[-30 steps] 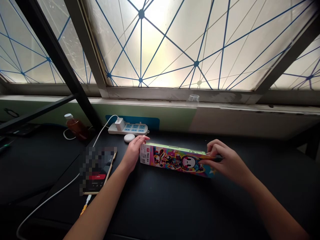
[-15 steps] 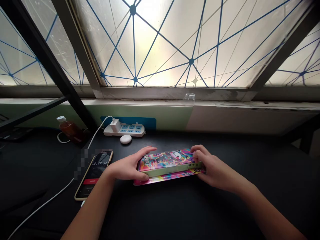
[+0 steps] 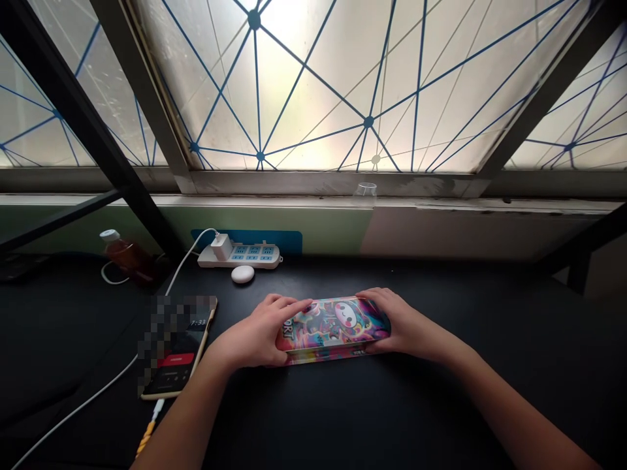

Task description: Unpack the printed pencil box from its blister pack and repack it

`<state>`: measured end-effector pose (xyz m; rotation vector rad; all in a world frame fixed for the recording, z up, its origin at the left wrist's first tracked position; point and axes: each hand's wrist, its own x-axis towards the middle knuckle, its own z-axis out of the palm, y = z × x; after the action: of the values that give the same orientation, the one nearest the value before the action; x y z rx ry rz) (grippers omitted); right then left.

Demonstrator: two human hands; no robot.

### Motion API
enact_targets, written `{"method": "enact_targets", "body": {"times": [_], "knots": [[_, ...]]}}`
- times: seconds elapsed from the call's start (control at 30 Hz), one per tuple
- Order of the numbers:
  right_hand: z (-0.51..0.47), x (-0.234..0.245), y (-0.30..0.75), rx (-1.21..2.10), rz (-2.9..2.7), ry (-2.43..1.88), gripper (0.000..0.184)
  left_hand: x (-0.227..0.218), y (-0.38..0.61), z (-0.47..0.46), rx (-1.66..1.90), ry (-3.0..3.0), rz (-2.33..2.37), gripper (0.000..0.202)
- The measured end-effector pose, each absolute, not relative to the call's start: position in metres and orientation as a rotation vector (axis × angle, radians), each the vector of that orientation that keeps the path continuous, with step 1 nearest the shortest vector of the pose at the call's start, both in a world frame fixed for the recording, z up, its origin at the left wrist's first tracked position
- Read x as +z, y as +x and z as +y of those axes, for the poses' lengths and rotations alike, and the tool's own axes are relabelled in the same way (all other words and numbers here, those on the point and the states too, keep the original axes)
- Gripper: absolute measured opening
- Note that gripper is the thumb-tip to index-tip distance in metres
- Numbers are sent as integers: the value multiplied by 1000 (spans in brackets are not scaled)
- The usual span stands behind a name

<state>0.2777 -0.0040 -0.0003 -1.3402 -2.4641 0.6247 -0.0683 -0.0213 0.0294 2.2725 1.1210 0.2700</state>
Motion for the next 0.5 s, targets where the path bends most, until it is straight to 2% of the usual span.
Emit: {"method": "enact_targets", "body": {"times": [0.27, 0.5], "knots": [[-18, 2, 261, 43, -2459, -1114, 76, 27, -68, -11, 568, 2516, 1409, 98], [-21, 16, 262, -80, -2486, -1065, 67, 32, -64, -15, 739, 2620, 1309, 83]]}}
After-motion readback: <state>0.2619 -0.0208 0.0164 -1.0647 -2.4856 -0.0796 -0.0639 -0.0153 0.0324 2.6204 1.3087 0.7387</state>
